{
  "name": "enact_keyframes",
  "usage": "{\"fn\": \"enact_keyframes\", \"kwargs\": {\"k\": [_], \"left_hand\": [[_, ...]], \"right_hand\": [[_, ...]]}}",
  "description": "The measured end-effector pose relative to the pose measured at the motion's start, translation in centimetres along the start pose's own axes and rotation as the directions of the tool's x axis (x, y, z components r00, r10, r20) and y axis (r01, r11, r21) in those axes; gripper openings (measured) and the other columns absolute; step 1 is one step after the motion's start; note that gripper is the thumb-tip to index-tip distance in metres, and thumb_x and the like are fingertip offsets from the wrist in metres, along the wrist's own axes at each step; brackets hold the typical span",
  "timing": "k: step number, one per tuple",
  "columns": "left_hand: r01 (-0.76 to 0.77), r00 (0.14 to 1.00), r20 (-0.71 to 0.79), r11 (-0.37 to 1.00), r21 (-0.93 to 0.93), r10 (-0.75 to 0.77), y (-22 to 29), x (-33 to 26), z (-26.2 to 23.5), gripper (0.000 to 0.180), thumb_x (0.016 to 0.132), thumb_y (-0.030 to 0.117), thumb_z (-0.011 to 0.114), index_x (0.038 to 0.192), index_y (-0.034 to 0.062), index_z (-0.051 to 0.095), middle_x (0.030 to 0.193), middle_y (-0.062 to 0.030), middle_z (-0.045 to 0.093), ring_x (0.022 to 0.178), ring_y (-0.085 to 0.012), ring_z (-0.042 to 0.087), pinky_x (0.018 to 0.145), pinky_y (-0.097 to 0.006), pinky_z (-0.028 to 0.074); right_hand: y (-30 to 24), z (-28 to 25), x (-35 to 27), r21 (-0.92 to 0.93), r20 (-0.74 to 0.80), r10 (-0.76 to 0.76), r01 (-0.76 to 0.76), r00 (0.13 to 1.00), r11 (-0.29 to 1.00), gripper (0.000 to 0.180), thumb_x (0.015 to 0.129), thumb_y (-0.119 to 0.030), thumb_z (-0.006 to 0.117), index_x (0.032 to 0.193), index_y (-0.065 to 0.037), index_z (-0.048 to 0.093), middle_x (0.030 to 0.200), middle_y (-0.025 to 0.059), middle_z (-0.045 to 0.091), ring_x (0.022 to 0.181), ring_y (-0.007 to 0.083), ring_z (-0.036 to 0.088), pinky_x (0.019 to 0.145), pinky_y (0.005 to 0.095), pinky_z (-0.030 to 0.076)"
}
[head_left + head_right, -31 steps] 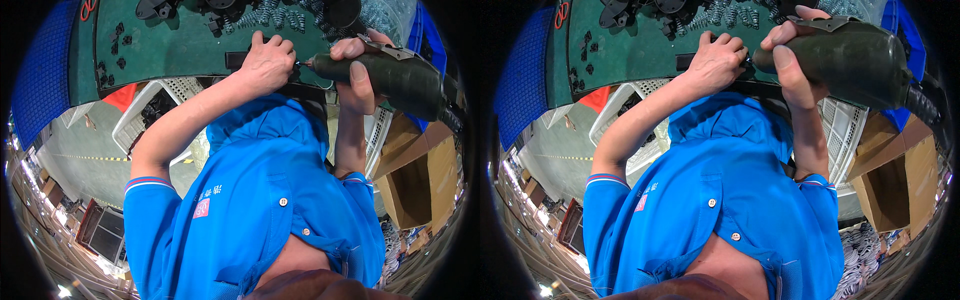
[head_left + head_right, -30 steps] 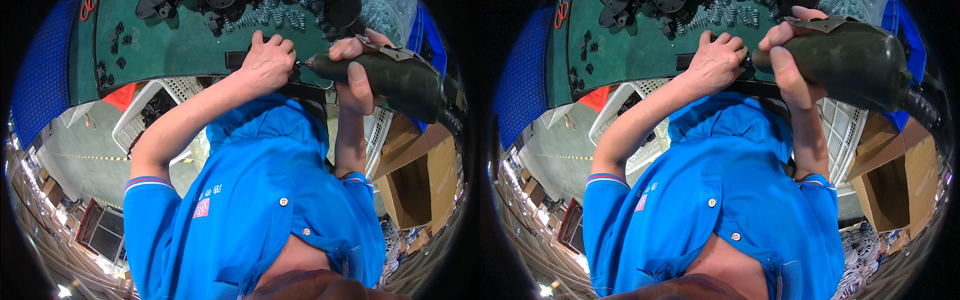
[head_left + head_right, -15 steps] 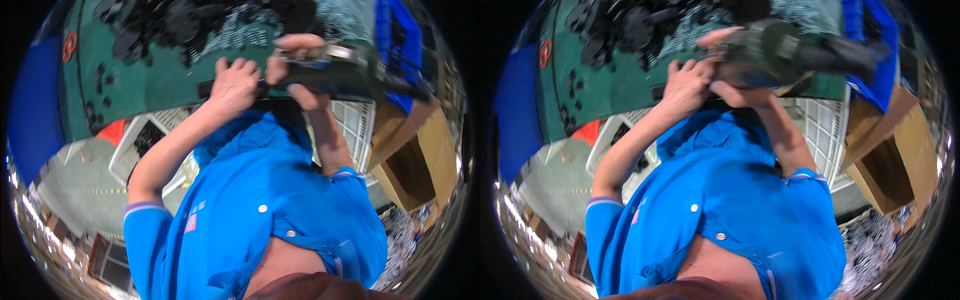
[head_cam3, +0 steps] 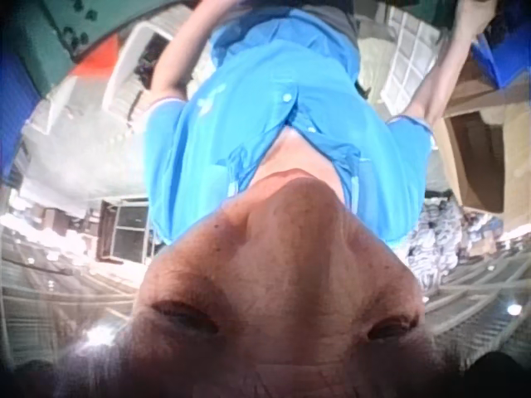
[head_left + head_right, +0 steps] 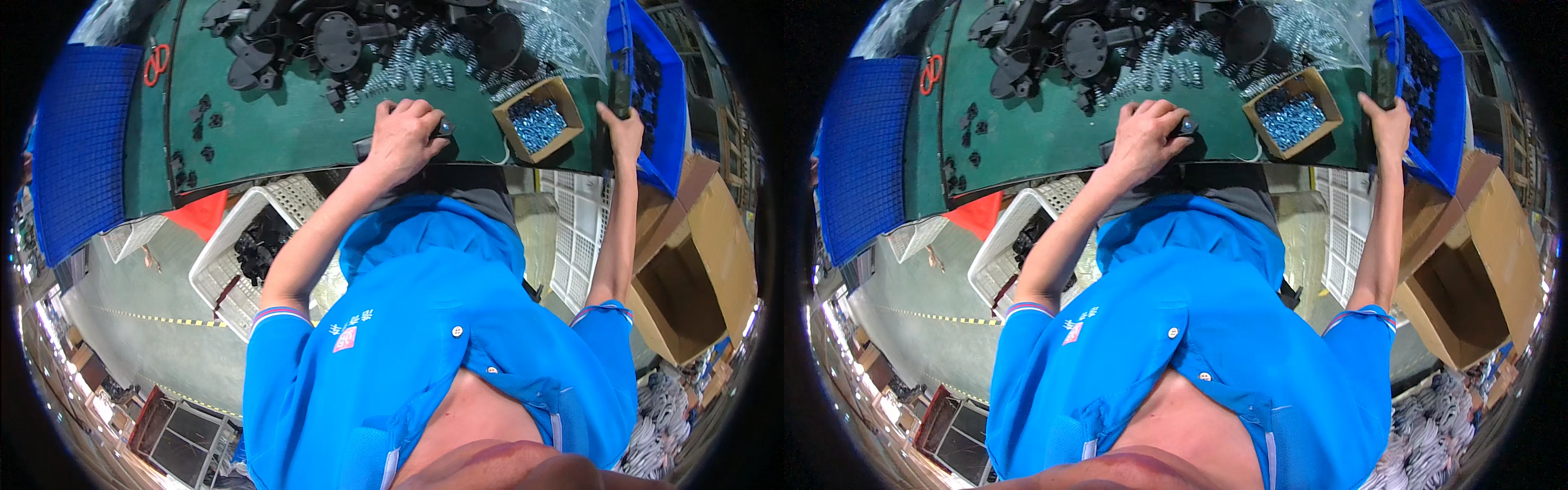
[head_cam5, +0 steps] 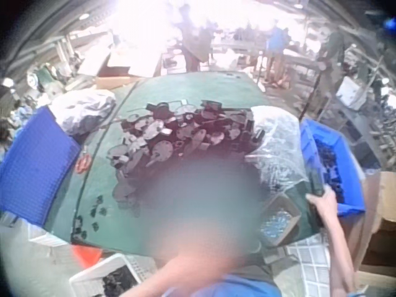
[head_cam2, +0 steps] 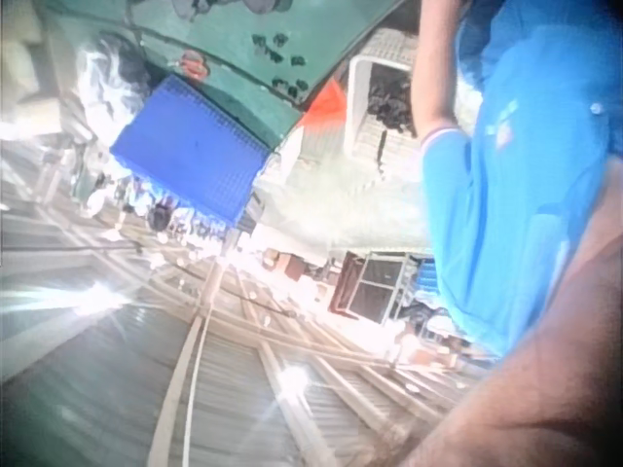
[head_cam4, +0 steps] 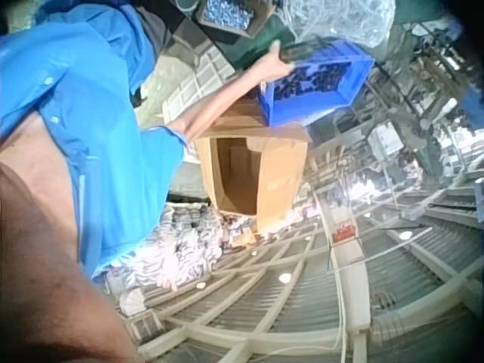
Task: The person assembles small black plastic components by inserting metal springs and fastening them with a power screwdriver. They repeatedly pick parts from a green workbench, align them, and drive screws to secure the assembly, then place the finished units into a cardboard box.
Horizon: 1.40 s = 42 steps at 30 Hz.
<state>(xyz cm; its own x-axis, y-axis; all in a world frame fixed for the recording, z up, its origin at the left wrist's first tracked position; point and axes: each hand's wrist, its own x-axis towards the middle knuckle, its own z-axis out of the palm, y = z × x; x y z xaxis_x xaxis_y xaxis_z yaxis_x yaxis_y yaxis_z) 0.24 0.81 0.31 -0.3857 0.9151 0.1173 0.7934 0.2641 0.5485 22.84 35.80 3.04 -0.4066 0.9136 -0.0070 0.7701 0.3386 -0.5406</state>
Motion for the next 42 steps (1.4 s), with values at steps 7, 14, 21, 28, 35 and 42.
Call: {"fn": "enact_keyframes", "kwargs": {"k": [7,14,21,28,35,42], "left_hand": [[0.107,0.906,-0.32,0.882,-0.459,-0.277,0.1,-6.2,-5.9,0.042,0.083,0.016,0.071,0.122,0.0035,0.061,0.095,-0.0148,0.061,0.088,-0.0332,0.06,0.079,-0.039,0.048],[0.768,0.629,-0.216,0.553,0.324,-0.747,-6.7,-23.2,-11.9,0.043,0.086,0.02,0.068,0.125,0.006,0.06,0.106,-0.0175,0.06,0.102,-0.0351,0.059,0.087,-0.046,0.044],[0.614,0.743,-0.369,0.788,0.044,-0.558,-5.8,-18.5,-8.8,0.056,0.085,0.026,0.073,0.133,0.0052,0.055,0.118,-0.0206,0.062,0.106,-0.0345,0.063,0.088,-0.04,0.05],[0.637,0.696,-0.314,0.757,-0.145,-0.645,-7.5,0.4,-10.3,0.075,0.083,0.048,0.069,0.142,0.0086,0.048,0.091,-0.0156,0.072,0.088,-0.0354,0.069,0.08,-0.043,0.052],[0.684,0.725,-0.131,0.686,0.246,-0.676,-7.4,5.0,-9.7,0.078,0.068,0.058,0.078,0.12,0.0054,0.052,0.104,-0.0208,0.069,0.098,-0.039,0.068,0.081,-0.048,0.053],[0.658,0.742,-0.325,0.732,0.18,-0.587,-7.8,3.5,-9.4,0.056,0.084,0.047,0.062,0.12,0.0039,0.063,0.109,-0.0199,0.068,0.103,-0.0396,0.065,0.087,-0.047,0.05]], "right_hand": [[-8.4,-2.0,-4.7,-0.203,-0.091,-0.351,0.328,0.932,0.923,0.039,0.09,-0.038,0.065,0.116,-0.009,0.069,0.102,0.0134,0.071,0.096,0.0292,0.068,0.082,0.0384,0.052],[-9.6,5.3,-7.8,-0.327,0.394,-0.501,0.627,0.771,0.707,0.014,0.084,-0.018,0.067,0.089,-0.007,0.061,0.088,0.0122,0.062,0.09,0.0367,0.064,0.074,0.0474,0.051],[-8.9,5.9,-7.2,-0.212,0.398,-0.438,0.545,0.806,0.811,0.013,0.085,-0.016,0.065,0.086,-0.004,0.061,0.089,0.0146,0.067,0.088,0.0366,0.065,0.072,0.0485,0.048],[-7.9,6.0,-8.0,0.382,0.193,-0.272,0.184,0.943,0.906,0.011,0.092,-0.011,0.065,0.092,0.0,0.064,0.078,0.0079,0.067,0.068,0.0159,0.067,0.056,0.0287,0.048],[-0.1,2.7,-9.2,0.887,-0.092,0.121,0.027,0.988,0.462,0.012,0.092,0.0,0.064,0.103,0.005,0.063,0.098,0.0172,0.071,0.085,0.0247,0.072,0.067,0.0286,0.058],[10.2,-0.2,-13.6,0.884,-0.231,0.474,-0.021,0.85,0.467,0.01,0.093,-0.004,0.065,0.099,0.003,0.063,0.093,0.0157,0.071,0.078,0.0226,0.071,0.061,0.0283,0.056]]}}
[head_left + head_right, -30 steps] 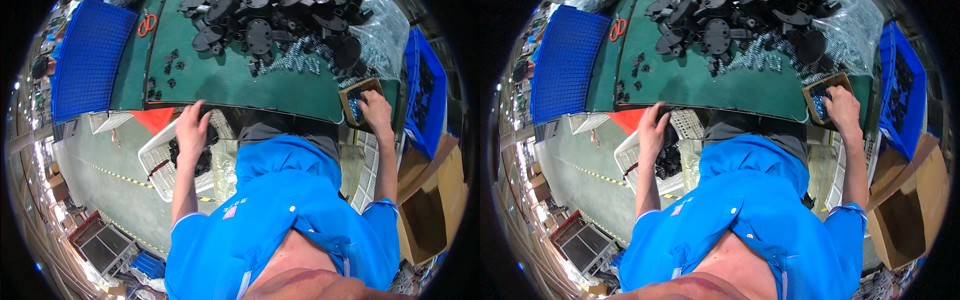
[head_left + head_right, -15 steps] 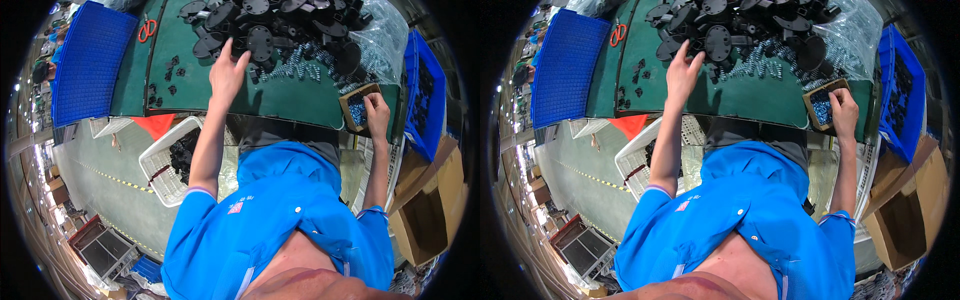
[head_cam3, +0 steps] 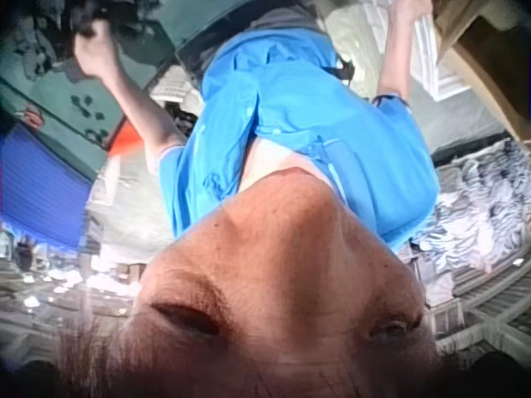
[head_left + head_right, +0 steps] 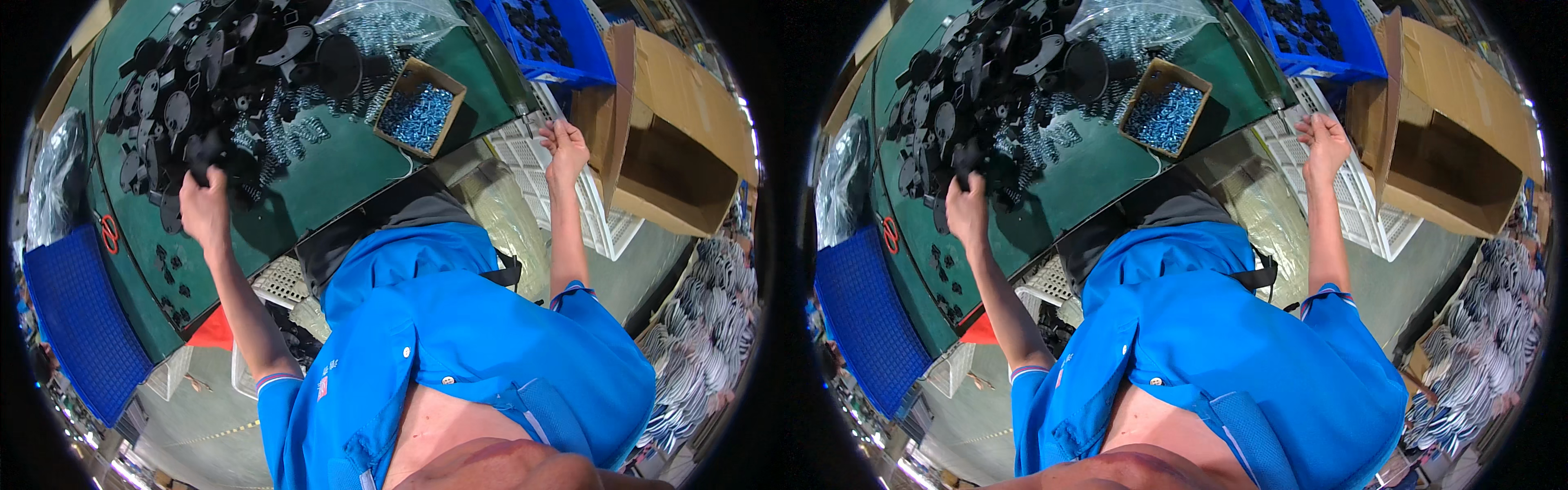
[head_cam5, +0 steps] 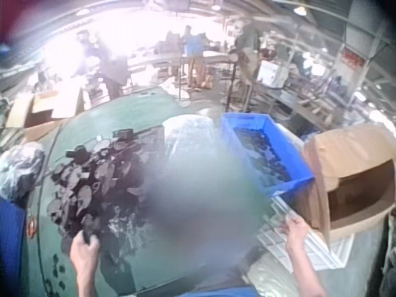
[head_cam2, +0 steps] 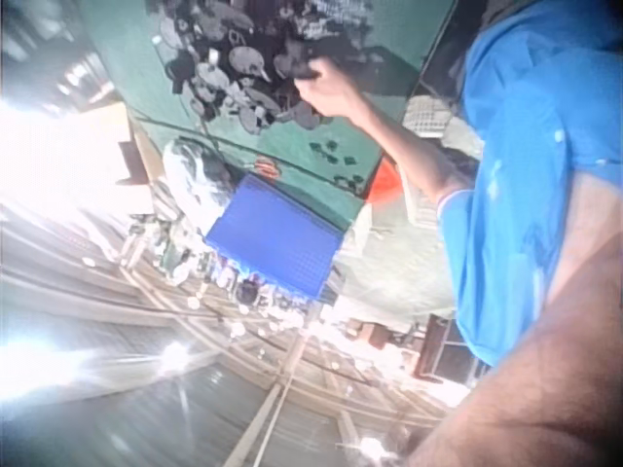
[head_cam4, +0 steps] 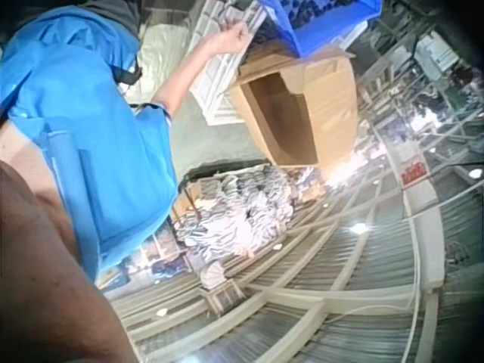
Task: The person assembles small black plastic components by inserting metal springs and fastening them with a power screwdriver. They repeatedly pick parts from a green workbench, align them, and drive screws to secure the assembly, then place the finished units into a cardboard box.
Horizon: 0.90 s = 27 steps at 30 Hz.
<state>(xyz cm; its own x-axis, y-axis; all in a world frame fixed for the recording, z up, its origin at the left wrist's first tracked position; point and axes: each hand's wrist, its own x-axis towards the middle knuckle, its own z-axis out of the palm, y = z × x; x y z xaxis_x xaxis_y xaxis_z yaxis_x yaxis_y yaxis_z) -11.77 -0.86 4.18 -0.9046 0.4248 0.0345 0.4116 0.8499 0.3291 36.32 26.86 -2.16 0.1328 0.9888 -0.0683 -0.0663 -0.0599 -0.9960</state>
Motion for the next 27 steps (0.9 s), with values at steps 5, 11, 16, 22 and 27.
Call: {"fn": "enact_keyframes", "kwargs": {"k": [5,11,16,22,27], "left_hand": [[-0.181,0.953,0.129,0.854,-0.488,0.276,0.1,-5.2,-3.4,0.05,0.081,0.008,0.068,0.13,0.0025,0.061,0.123,-0.0125,0.061,0.11,-0.0255,0.063,0.093,-0.035,0.049],[-0.353,0.661,0.336,0.673,-0.649,0.671,0.1,-10.9,0.7,0.062,0.067,-0.009,0.065,0.125,0.0109,0.066,0.137,-0.0128,0.054,0.128,-0.0287,0.053,0.105,-0.038,0.045],[-0.492,0.569,0.283,0.596,-0.635,0.772,0.6,-8.3,2.1,0.054,0.066,-0.013,0.058,0.113,0.0124,0.069,0.13,-0.01,0.06,0.129,-0.032,0.053,0.107,-0.041,0.044],[-0.565,0.59,0.175,0.558,-0.608,0.788,-0.2,-7.1,3.4,0.053,0.07,-0.017,0.054,0.108,0.0157,0.071,0.126,-0.0094,0.064,0.124,-0.0317,0.057,0.101,-0.041,0.049],[-0.533,0.681,0.065,0.554,-0.64,0.729,-0.4,-6.5,3.9,0.051,0.07,-0.016,0.054,0.109,0.0124,0.071,0.121,-0.0093,0.066,0.113,-0.0299,0.062,0.089,-0.036,0.053]], "right_hand": [[1.6,-0.8,-3.4,0.085,-0.012,0.172,-0.171,0.985,0.982,0.007,0.091,-0.004,0.065,0.095,0.002,0.064,0.09,0.0145,0.071,0.075,0.0207,0.07,0.061,0.0278,0.055],[3.9,-1.3,-3.5,0.109,0.112,0.19,-0.202,0.975,0.973,0.005,0.088,0.003,0.064,0.092,0.004,0.064,0.09,0.0174,0.071,0.079,0.0233,0.07,0.07,0.0326,0.056],[5.0,-2.2,-2.6,0.185,0.014,0.18,-0.18,0.984,0.966,0.01,0.087,0.008,0.065,0.097,0.005,0.063,0.092,0.0196,0.07,0.086,0.0301,0.071,0.072,0.0338,0.059],[5.1,-1.7,-2.6,0.173,0.072,0.18,-0.19,0.981,0.967,0.007,0.09,0.005,0.064,0.097,0.008,0.064,0.098,0.0204,0.07,0.087,0.0262,0.07,0.078,0.0338,0.059],[5.8,-1.8,-2.5,0.276,0.074,0.18,-0.194,0.981,0.941,0.007,0.092,0.006,0.059,0.098,0.008,0.063,0.096,0.0204,0.069,0.088,0.0244,0.07,0.077,0.03,0.06]]}}
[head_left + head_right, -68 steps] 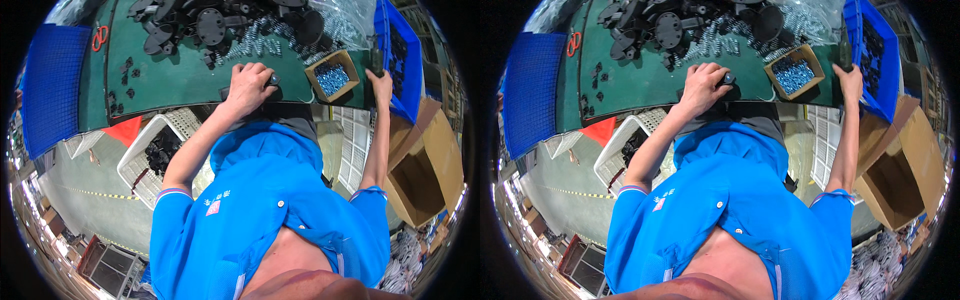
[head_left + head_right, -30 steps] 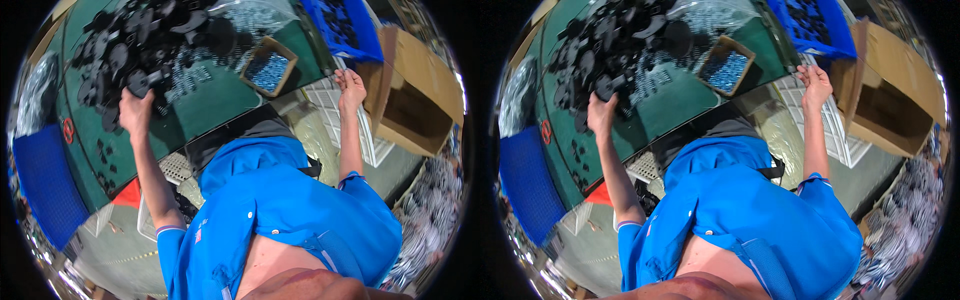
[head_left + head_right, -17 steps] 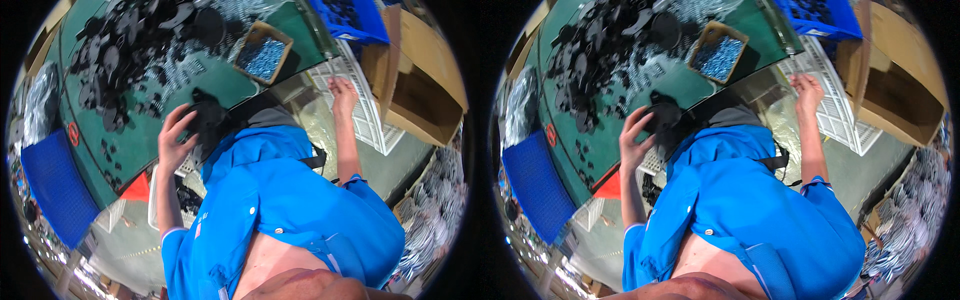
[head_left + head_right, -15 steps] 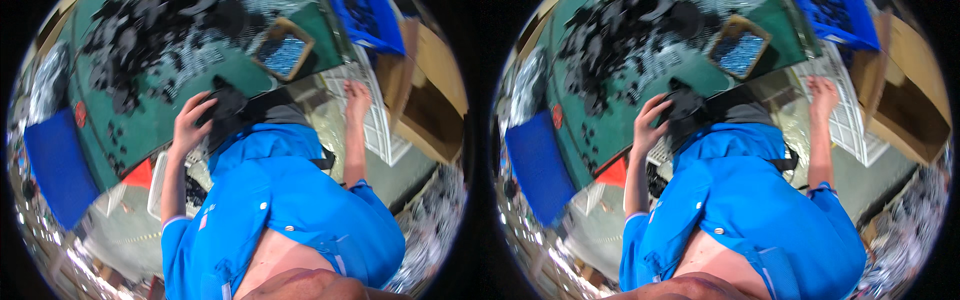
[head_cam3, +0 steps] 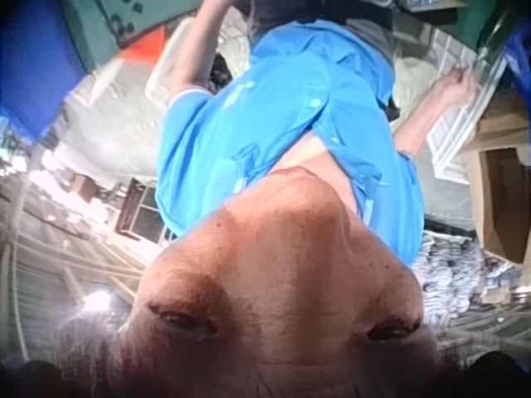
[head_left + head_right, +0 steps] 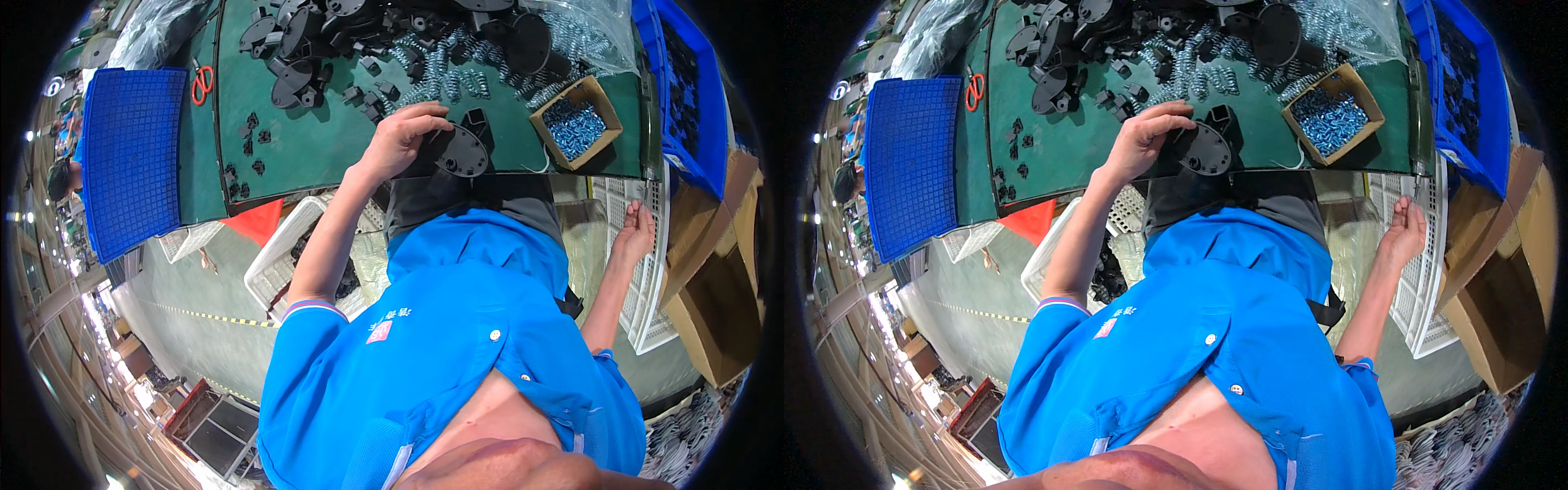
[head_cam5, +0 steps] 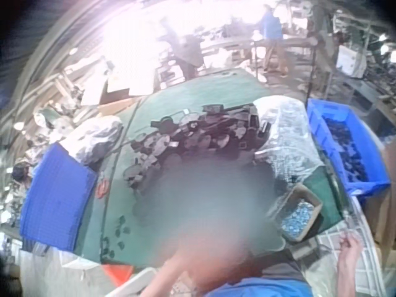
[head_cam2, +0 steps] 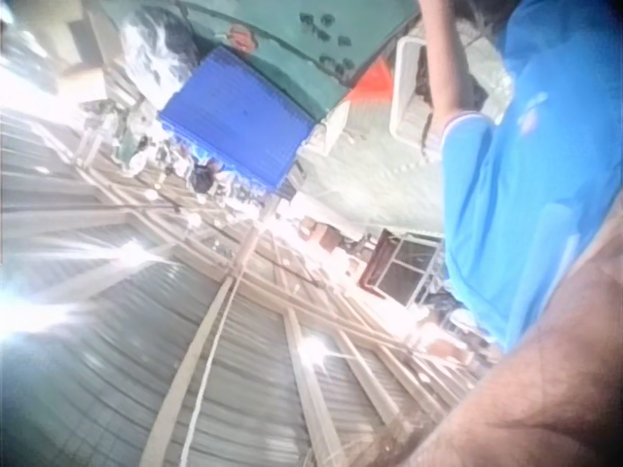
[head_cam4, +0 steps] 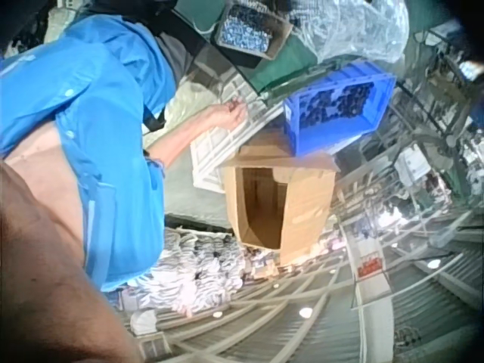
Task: The person assembles small black plastic components by inserting metal springs and fastening them with a power screwdriver. They repeatedly pick parts from a green workbench, align them, and drive screws to secure the assembly, then place the finished units into a cardboard box.
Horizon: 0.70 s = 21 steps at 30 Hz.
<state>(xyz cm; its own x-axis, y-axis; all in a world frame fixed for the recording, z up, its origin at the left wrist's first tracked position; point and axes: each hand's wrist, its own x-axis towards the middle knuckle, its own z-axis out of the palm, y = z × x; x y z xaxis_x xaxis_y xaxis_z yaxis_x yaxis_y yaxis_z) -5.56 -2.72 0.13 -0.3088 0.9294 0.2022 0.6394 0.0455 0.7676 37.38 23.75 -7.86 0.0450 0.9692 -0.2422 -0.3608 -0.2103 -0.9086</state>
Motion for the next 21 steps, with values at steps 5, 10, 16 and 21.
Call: {"fn": "enact_keyframes", "kwargs": {"k": [5,10,16,21], "left_hand": [[0.221,0.922,-0.36,0.958,0.184,-0.143,-0.4,0.2,0.3,0.031,0.076,-0.005,0.067,0.104,0.0072,0.069,0.099,-0.009,0.066,0.085,-0.0259,0.066,0.07,-0.033,0.053],[0.193,0.951,-0.307,0.816,0.545,-0.02,-1.1,1.1,1.0,0.025,0.073,0.007,0.073,0.096,0.01,0.065,0.091,-0.0087,0.058,0.081,-0.0274,0.063,0.067,-0.04,0.053],[0.206,0.959,-0.283,0.706,0.678,-0.007,-2.7,1.7,1.4,0.016,0.076,0.009,0.067,0.091,0.008,0.062,0.088,-0.0107,0.056,0.076,-0.0275,0.063,0.062,-0.038,0.054],[0.263,0.922,-0.386,0.724,0.638,0.005,-1.9,2.1,1.1,0.018,0.08,0.007,0.066,0.097,0.0067,0.064,0.087,-0.0102,0.058,0.068,-0.0263,0.064,0.056,-0.036,0.054]], "right_hand": [[-0.1,-0.3,0.4,-0.007,-0.04,0.002,-0.002,0.999,1.0,0.008,0.094,0.004,0.056,0.098,0.008,0.062,0.096,0.0202,0.07,0.086,0.0224,0.07,0.077,0.029,0.06],[-0.1,-0.7,0.8,0.019,0.019,-0.038,0.037,0.999,0.999,0.006,0.094,0.005,0.057,0.097,0.006,0.062,0.095,0.0204,0.069,0.086,0.0233,0.07,0.077,0.0294,0.061],[-0.4,0.2,-0.4,-0.044,0.029,-0.041,0.043,0.999,0.998,0.004,0.093,0.006,0.059,0.093,0.003,0.062,0.094,0.0193,0.07,0.085,0.0238,0.071,0.075,0.0304,0.061],[0.2,-1.2,0.6,0.008,0.066,-0.052,0.052,0.996,0.999,0.004,0.094,0.003,0.059,0.097,0.004,0.062,0.094,0.0181,0.07,0.087,0.0243,0.071,0.076,0.0316,0.061]]}}
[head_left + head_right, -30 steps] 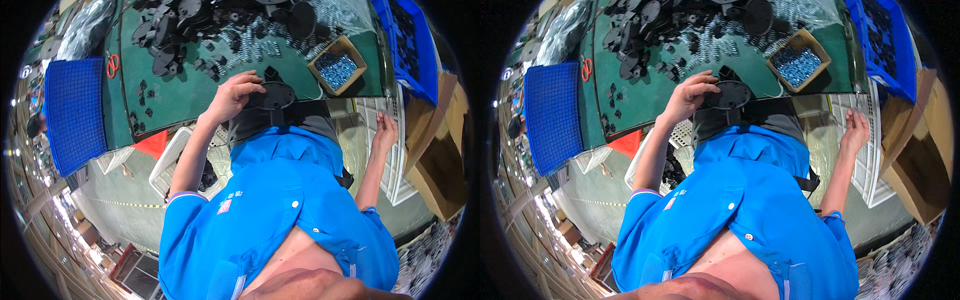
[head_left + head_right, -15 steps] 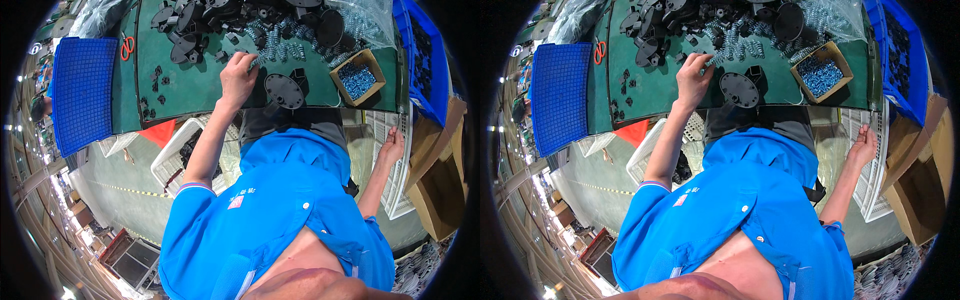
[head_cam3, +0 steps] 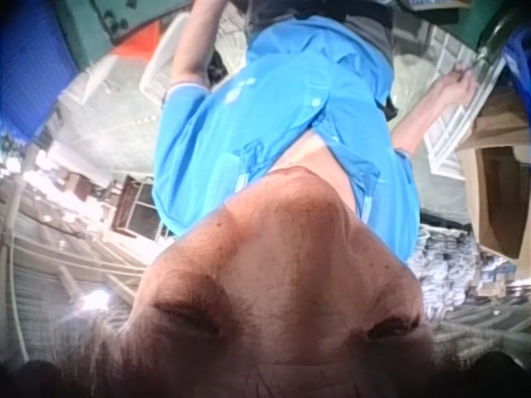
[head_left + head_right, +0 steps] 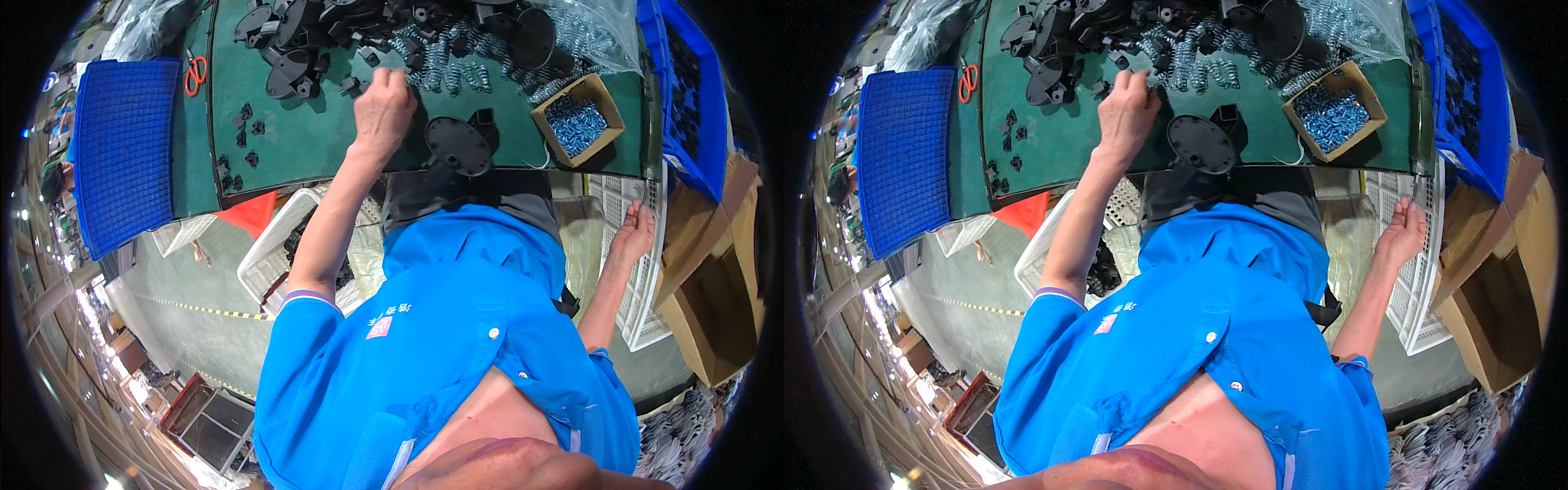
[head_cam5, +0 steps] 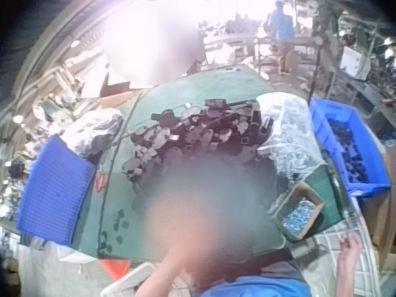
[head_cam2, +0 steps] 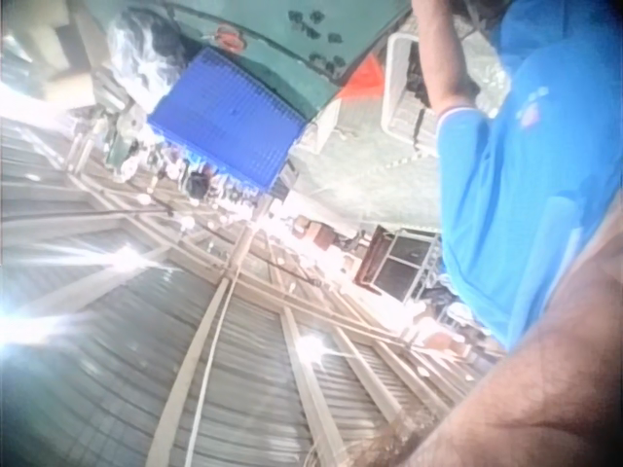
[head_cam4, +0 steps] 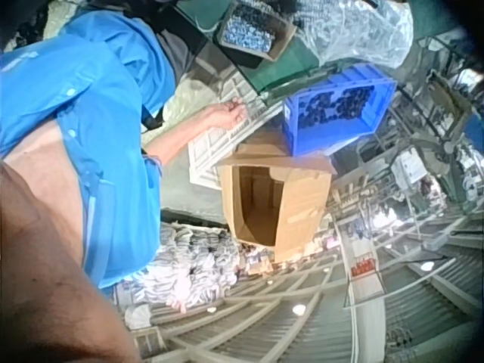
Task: The person assembles small black plastic components by inserting metal springs and fastening them with a power screwdriver. They repeatedly pick parts from a green workbench, align them, and drive screws to secure the assembly, then place the finished units into a cardboard box.
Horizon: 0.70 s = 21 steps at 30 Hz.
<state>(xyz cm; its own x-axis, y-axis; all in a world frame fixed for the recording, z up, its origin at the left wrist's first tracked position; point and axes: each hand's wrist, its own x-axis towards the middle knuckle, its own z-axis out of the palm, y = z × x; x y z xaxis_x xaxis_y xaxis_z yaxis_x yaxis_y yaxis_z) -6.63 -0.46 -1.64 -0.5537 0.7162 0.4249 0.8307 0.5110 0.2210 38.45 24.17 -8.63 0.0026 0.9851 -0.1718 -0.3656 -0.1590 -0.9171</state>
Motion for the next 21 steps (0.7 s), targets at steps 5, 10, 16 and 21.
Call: {"fn": "enact_keyframes", "kwargs": {"k": [5,10,16,21], "left_hand": [[0.19,0.977,0.057,0.709,-0.679,-0.207,4.2,1.0,-3.7,0.012,0.085,0.005,0.07,0.096,0.0041,0.068,0.089,-0.0092,0.063,0.074,-0.0191,0.067,0.059,-0.032,0.053],[0.0,0.994,0.088,0.797,-0.604,0.067,8.0,0.7,-1.9,0.018,0.078,0.007,0.075,0.095,0.0068,0.069,0.091,-0.0072,0.065,0.086,-0.026,0.064,0.072,-0.035,0.052],[0.17,0.981,0.177,0.809,-0.563,-0.083,8.1,-0.8,0.1,0.015,0.075,0.011,0.074,0.088,0.0076,0.067,0.09,-0.0098,0.06,0.086,-0.0311,0.06,0.073,-0.044,0.05],[0.173,0.978,0.192,0.824,-0.539,-0.079,7.8,-1.6,-0.7,0.02,0.08,0.012,0.072,0.099,0.0084,0.065,0.094,-0.0102,0.061,0.089,-0.031,0.061,0.076,-0.042,0.05]], "right_hand": [[-1.1,2.4,-1.1,-0.165,-0.026,-0.003,-0.001,1.0,0.986,0.011,0.096,0.0,0.058,0.104,0.004,0.062,0.1,0.0187,0.069,0.088,0.024,0.071,0.076,0.0313,0.06],[-6.0,4.3,-0.4,-0.726,0.038,-0.361,0.274,0.932,0.631,0.031,0.095,-0.006,0.062,0.123,0.007,0.057,0.113,0.0133,0.068,0.099,0.0155,0.065,0.079,0.026,0.053],[-9.8,13.4,-3.6,-0.555,0.439,-0.21,0.447,0.874,0.701,0.02,0.097,-0.003,0.058,0.115,0.004,0.063,0.111,0.0141,0.069,0.094,0.0181,0.069,0.078,0.0259,0.053],[-7.6,26.5,-8.0,-0.298,0.916,-0.032,0.732,0.4,0.613,0.013,0.089,0.004,0.063,0.101,0.003,0.067,0.095,0.009,0.068,0.082,0.0117,0.064,0.074,0.0242,0.051]]}}
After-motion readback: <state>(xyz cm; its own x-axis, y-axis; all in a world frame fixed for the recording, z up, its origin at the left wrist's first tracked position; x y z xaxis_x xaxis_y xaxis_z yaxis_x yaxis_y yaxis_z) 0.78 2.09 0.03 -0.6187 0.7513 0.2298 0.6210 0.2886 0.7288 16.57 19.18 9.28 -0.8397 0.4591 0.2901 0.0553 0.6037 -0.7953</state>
